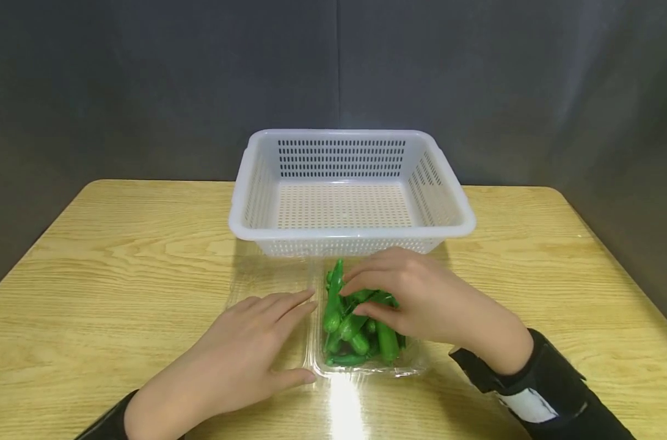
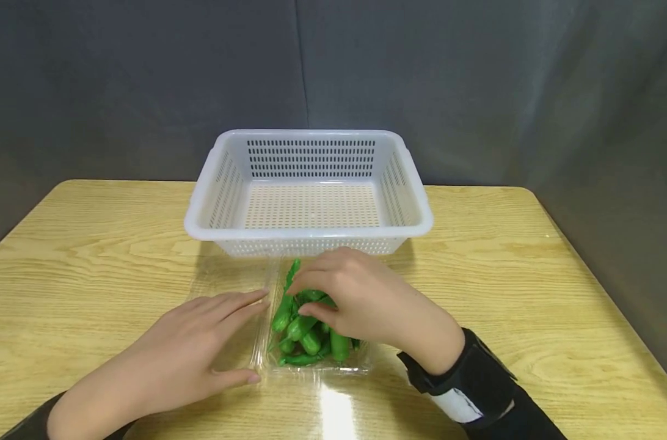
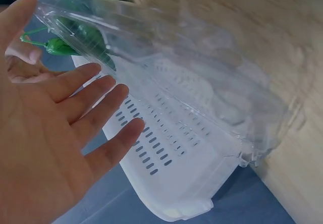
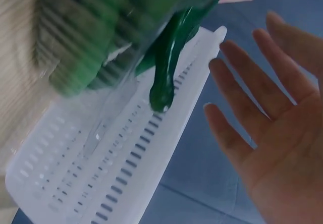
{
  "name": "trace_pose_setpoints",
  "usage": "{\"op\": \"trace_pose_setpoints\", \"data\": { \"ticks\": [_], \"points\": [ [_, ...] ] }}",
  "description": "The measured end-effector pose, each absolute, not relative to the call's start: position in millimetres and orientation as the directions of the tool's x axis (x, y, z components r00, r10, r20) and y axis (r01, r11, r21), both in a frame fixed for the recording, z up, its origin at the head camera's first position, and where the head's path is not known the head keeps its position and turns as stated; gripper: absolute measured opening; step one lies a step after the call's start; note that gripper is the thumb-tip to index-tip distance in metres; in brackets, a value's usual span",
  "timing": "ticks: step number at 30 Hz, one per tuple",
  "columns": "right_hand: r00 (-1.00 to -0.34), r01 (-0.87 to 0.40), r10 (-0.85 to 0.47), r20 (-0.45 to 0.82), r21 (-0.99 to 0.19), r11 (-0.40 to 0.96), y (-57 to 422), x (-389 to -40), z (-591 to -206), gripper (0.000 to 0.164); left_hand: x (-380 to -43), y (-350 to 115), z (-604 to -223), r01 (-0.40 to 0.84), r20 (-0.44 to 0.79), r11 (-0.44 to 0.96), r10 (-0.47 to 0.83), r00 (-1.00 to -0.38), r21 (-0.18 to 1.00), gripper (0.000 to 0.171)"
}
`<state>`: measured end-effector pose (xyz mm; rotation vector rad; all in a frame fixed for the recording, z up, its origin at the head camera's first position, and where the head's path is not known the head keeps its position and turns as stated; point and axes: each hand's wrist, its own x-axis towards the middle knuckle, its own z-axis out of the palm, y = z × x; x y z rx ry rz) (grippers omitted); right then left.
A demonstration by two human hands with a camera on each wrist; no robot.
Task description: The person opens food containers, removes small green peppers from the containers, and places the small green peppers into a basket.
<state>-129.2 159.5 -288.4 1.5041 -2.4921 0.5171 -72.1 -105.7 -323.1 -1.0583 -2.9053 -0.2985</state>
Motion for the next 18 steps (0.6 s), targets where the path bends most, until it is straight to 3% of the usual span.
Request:
{"op": "trace_pose_setpoints", "data": {
  "ticks": [8,18],
  "points": [
    [-0.453,-0.888,-0.857,0.245,-0.203,0.412,151.2,-121.6,-294.0,0.041,-71.7,-106.9,-325.8,0.639,0.095,0.750,0.633,-0.768,0.169,0.083],
    [-0.486,-0.871,-0.860,0.156,-0.161,0.463,143.5,-118.0,-302.3,0.055,-72.2,-106.2,-326.7,0.648,0.102,0.743,0.641,-0.761,0.168,0.082]
  ]
}}
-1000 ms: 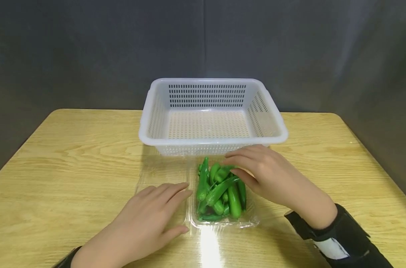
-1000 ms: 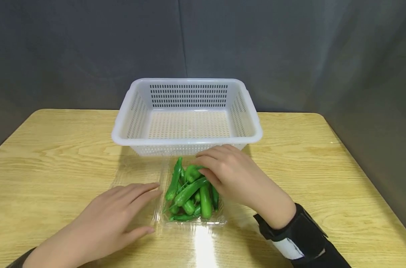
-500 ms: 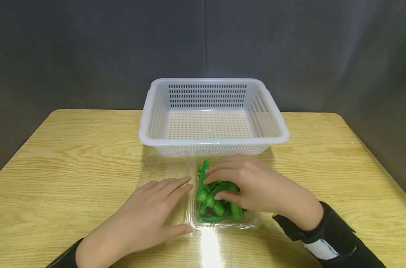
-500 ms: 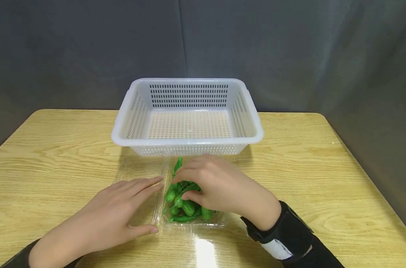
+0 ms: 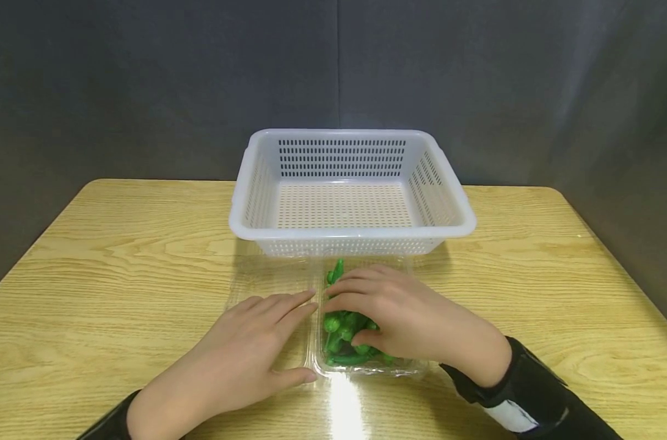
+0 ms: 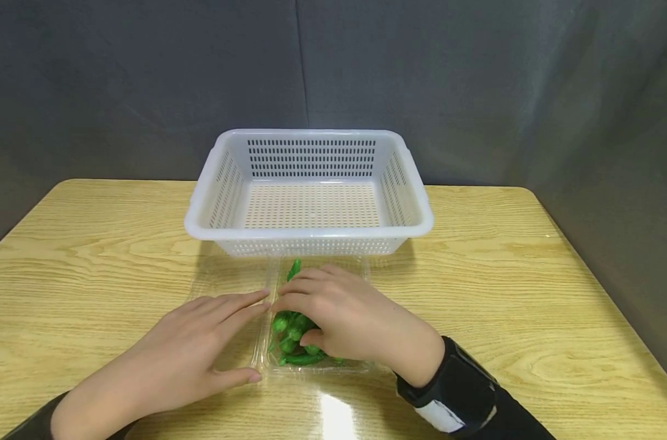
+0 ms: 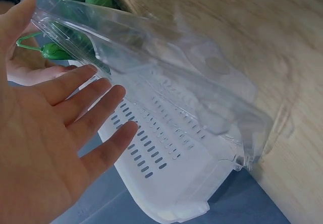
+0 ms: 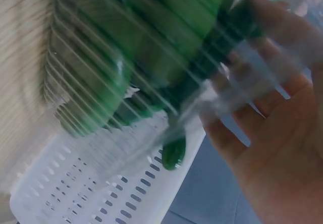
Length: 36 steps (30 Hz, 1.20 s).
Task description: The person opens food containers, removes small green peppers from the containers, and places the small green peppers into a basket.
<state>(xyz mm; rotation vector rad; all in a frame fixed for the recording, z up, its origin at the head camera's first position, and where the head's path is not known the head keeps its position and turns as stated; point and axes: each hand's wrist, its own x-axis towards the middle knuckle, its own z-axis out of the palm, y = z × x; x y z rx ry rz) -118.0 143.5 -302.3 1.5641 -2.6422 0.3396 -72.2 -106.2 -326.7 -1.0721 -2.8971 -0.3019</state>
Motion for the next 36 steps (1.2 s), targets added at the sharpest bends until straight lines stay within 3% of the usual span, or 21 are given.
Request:
{"op": "trace_pose_setpoints", "data": {
  "ticks": [19,36],
  "points": [
    [-0.453,-0.892,-0.867,0.208,-0.111,0.439,139.4,-116.5,-307.4,0.047,-73.1,-106.4,-327.4,0.645,0.098,0.746,0.639,-0.763,0.163,0.083],
    [-0.421,-0.904,-0.857,0.297,-0.213,0.371,138.2,-109.4,-300.5,0.042,-73.3,-107.7,-328.2,0.652,0.120,0.742,0.641,-0.758,0.157,0.083]
  ]
}}
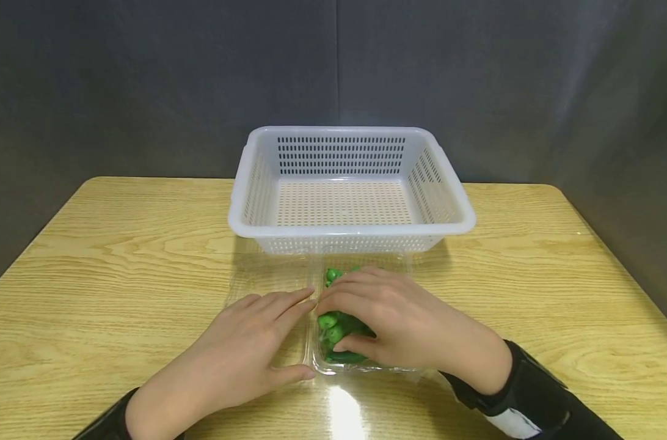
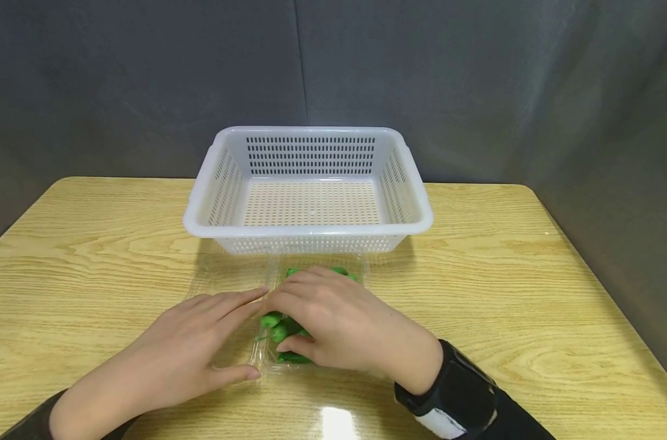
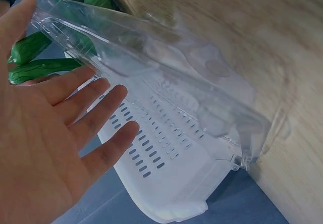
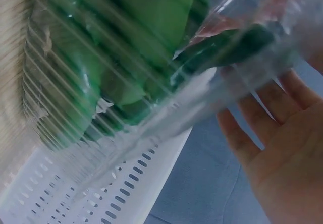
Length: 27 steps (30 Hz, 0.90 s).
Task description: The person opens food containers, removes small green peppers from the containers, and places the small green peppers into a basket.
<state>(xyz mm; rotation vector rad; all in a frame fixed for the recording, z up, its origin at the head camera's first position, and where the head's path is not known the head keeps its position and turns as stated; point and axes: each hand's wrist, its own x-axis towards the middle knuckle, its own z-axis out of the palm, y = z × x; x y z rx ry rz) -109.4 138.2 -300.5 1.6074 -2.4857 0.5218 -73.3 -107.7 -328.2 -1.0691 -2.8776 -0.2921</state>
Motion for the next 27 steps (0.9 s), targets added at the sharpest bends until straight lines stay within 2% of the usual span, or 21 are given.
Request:
{"op": "trace_pose_setpoints", "data": {
  "ticks": [14,27],
  "points": [
    [-0.357,-0.932,-0.821,0.445,-0.234,0.278,137.6,-107.8,-295.5,0.042,-73.3,-107.7,-328.3,0.652,0.122,0.740,0.641,-0.758,0.166,0.084],
    [-0.217,-0.976,-0.758,0.615,-0.136,0.169,136.0,-106.1,-288.6,0.044,-74.1,-107.9,-329.4,0.665,0.152,0.730,0.647,-0.747,0.160,0.083]
  ]
}}
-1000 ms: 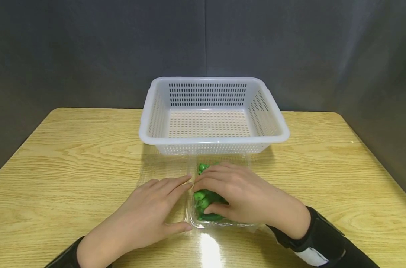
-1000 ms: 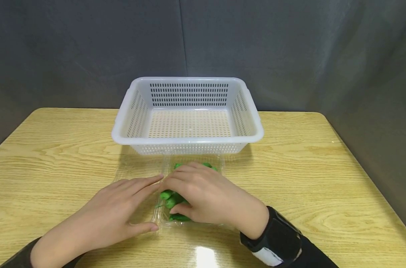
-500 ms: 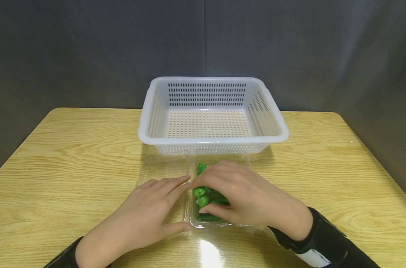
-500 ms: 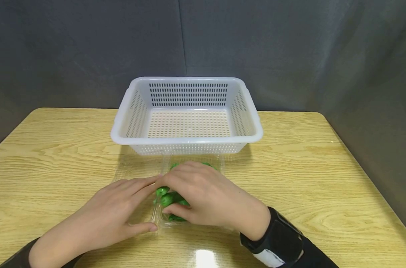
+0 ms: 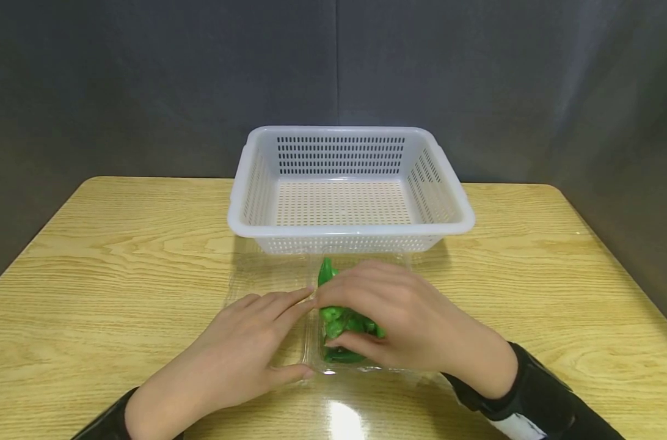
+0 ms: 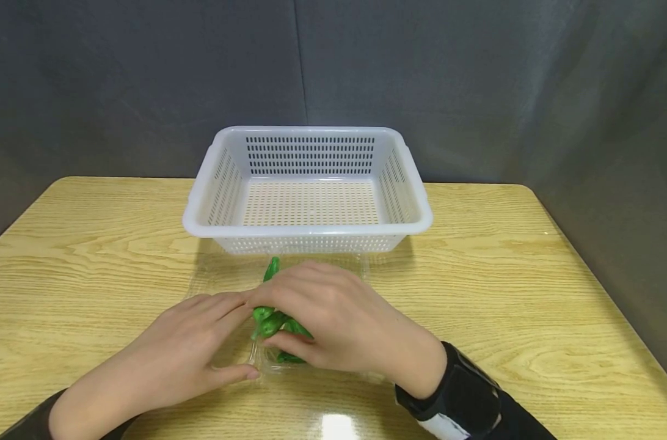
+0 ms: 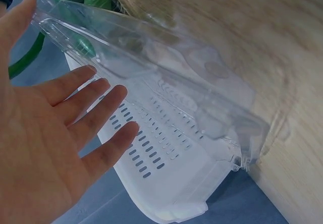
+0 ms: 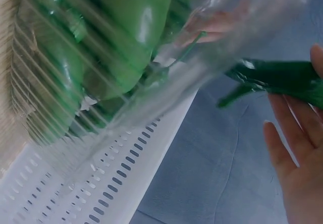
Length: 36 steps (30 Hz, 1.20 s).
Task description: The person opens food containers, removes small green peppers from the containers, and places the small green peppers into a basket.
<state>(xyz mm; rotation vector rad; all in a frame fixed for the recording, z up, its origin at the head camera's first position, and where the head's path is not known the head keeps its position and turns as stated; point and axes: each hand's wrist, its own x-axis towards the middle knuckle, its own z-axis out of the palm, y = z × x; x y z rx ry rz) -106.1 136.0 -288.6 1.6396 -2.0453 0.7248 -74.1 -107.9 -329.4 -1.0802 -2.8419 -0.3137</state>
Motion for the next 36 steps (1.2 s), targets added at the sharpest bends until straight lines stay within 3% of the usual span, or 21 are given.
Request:
{"op": "trace_pose_setpoints", "data": {
  "ticks": [19,29,36],
  "points": [
    [-0.137,-0.985,-0.653,0.744,-0.031,0.171,143.0,-110.3,-276.3,0.036,-73.6,-107.3,-329.6,0.659,0.136,0.739,0.645,-0.752,0.143,0.082],
    [-0.181,-0.969,-0.597,0.782,-0.038,0.244,150.8,-120.9,-276.2,0.024,-73.5,-106.8,-329.3,0.655,0.126,0.744,0.643,-0.755,0.131,0.082],
    [-0.147,-0.964,-0.545,0.825,0.004,0.266,151.3,-125.2,-274.3,0.026,-73.4,-106.9,-328.5,0.657,0.121,0.744,0.645,-0.754,0.127,0.083]
  ]
}}
